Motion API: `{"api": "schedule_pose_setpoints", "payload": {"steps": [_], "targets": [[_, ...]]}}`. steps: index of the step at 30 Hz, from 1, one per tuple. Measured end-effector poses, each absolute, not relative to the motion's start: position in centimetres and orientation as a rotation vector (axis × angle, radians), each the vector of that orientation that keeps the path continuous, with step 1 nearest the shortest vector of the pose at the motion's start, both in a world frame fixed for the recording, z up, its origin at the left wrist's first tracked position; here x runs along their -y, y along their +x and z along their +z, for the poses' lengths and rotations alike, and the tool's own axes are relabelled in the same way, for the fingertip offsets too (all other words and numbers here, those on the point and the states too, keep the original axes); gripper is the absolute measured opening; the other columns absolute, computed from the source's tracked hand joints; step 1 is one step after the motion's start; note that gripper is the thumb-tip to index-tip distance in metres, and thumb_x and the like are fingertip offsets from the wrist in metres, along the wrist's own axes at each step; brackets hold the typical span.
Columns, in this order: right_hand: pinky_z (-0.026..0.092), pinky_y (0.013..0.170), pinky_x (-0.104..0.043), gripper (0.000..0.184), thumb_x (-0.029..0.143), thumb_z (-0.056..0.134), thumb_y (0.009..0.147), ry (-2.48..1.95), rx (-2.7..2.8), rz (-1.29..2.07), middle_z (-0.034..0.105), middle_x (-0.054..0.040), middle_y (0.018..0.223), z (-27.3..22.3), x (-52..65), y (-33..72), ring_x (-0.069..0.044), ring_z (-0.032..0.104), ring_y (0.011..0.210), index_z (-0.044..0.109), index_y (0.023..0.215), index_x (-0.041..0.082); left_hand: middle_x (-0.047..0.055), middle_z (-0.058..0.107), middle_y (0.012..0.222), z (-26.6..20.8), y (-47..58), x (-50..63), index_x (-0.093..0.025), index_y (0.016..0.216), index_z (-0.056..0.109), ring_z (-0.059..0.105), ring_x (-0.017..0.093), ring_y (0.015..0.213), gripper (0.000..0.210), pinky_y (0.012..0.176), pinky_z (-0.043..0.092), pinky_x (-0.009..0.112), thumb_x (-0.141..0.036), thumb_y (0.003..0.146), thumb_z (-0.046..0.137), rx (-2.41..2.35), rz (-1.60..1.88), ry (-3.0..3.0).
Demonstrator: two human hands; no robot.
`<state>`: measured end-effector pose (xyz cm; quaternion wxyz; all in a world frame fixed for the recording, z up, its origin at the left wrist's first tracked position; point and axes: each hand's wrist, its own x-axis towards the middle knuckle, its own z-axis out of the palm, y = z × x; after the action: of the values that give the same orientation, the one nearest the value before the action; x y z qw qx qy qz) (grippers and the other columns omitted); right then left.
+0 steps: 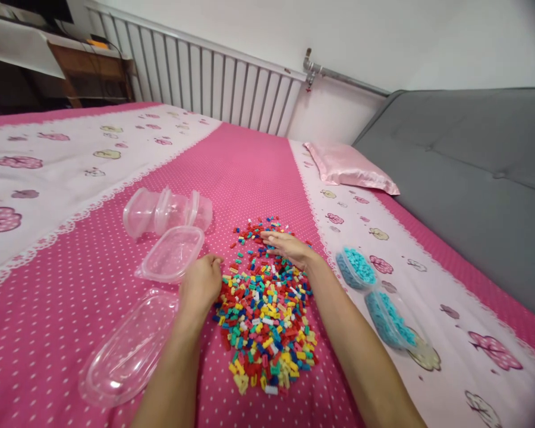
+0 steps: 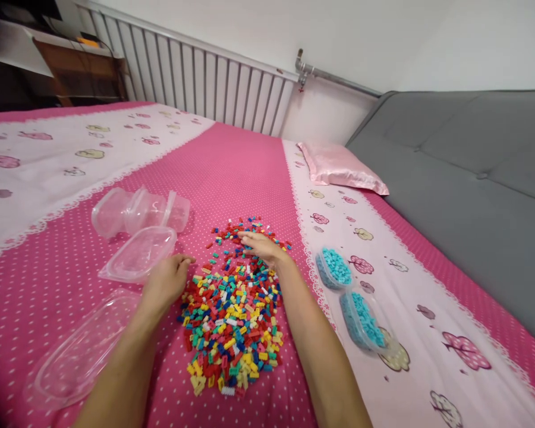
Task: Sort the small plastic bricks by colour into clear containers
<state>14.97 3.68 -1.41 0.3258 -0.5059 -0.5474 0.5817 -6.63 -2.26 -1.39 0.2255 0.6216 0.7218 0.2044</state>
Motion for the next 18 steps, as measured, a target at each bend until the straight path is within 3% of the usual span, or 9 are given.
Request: {"api": "schedule_pose_setpoints", "payload": {"steps": [5, 8, 12, 18], "targets": [[0.035, 0.099, -0.039, 0.036, 0.029, 0.043, 0.085, -1.326, 1.289, 1.361, 0.045, -0.0081, 0.133, 0.0, -3.9, 11.8, -0.019, 0.045, 0.119, 0.051, 0.119, 0.022, 0.014, 0.066, 0.098, -1.3, -6.6, 2.4, -0.015, 0.098, 0.064, 0.059, 0.024, 0.099, 0.038, 0.081, 0.043, 0.033, -0.026, 0.083, 0.031, -1.992, 0.617, 1.708], [0.026, 0.106, -0.038, 0.043, 0.022, 0.044, 0.083, -1.22, 1.271, 1.383, 0.039, -0.0049, 0.138, -0.4, -4.2, 5.9, -0.017, 0.034, 0.128, 0.043, 0.126, 0.021, 0.013, 0.066, 0.101, -1.0, -6.6, 2.5, -0.015, 0.102, 0.062, 0.058, 0.024, 0.1, 0.04, 0.081, 0.043, 0.033, -0.026, 0.084, 0.029, -2.016, 0.656, 1.691], [0.025, 0.107, -0.036, 0.06, 0.013, 0.044, 0.076, -1.224, 1.117, 1.491, 0.033, -0.0028, 0.141, -2.0, -5.3, -0.9, -0.017, 0.03, 0.13, 0.03, 0.134, 0.019, 0.015, 0.065, 0.101, -0.6, -6.6, 2.6, -0.014, 0.105, 0.059, 0.059, 0.027, 0.098, 0.041, 0.079, 0.044, 0.036, -0.029, 0.084, 0.027, -2.083, 0.659, 1.656], [0.016, 0.11, -0.034, 0.065, 0.013, 0.045, 0.069, -1.487, 1.113, 1.247, 0.033, -0.003, 0.141, -4.2, -7.4, -0.4, -0.019, 0.019, 0.134, 0.03, 0.132, 0.016, 0.015, 0.064, 0.103, -0.6, -6.7, 2.3, -0.015, 0.106, 0.058, 0.057, 0.027, 0.101, 0.041, 0.081, 0.044, 0.036, -0.029, 0.084, 0.027, -2.071, 0.652, 1.668]]}}
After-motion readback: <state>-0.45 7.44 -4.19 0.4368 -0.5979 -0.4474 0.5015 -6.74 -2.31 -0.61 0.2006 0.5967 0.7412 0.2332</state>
